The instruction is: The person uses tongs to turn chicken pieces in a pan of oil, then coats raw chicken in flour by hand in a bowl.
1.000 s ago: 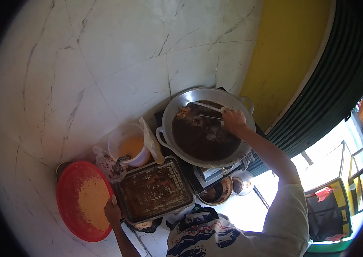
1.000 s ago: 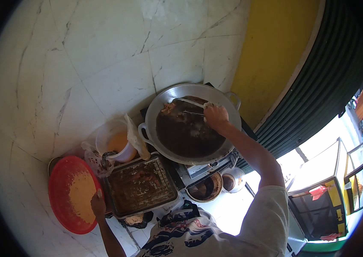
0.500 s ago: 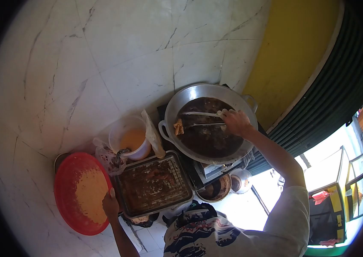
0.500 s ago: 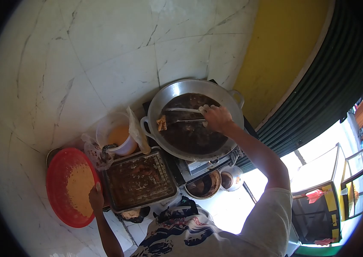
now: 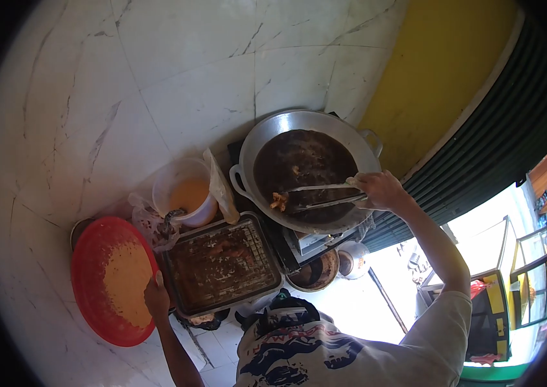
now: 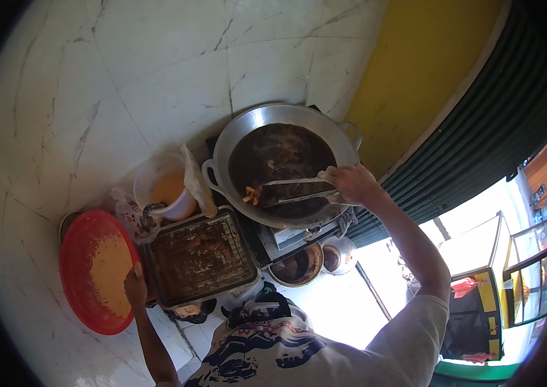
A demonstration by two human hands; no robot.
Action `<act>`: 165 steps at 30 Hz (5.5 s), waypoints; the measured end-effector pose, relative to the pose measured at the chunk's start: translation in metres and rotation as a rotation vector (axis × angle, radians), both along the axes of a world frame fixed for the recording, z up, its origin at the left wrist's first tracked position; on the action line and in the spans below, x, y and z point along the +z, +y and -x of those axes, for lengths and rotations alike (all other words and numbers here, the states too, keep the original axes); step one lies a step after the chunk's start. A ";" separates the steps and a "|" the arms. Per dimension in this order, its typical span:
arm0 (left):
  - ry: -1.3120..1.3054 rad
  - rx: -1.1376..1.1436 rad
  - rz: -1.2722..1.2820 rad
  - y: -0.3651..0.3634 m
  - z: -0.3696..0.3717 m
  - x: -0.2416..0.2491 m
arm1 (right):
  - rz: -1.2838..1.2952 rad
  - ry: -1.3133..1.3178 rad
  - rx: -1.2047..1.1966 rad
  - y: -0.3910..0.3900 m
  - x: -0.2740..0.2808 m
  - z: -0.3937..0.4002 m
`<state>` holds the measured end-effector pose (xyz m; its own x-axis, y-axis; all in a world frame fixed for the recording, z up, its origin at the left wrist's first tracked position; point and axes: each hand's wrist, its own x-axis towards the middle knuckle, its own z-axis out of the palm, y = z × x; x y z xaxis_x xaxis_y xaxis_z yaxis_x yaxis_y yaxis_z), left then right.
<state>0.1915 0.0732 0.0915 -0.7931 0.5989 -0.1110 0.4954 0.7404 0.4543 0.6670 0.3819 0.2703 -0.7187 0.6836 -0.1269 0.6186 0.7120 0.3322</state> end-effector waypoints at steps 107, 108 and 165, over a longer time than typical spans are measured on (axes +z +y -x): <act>-0.008 -0.166 -0.060 -0.021 0.008 -0.008 | 0.429 0.673 -0.447 -0.212 -0.239 0.177; -0.006 -0.170 -0.065 -0.021 0.008 -0.008 | 0.378 0.693 -0.391 -0.213 -0.243 0.175; 0.001 -0.138 0.025 -0.008 0.008 -0.007 | 0.383 0.738 -0.819 -0.069 -0.264 -0.025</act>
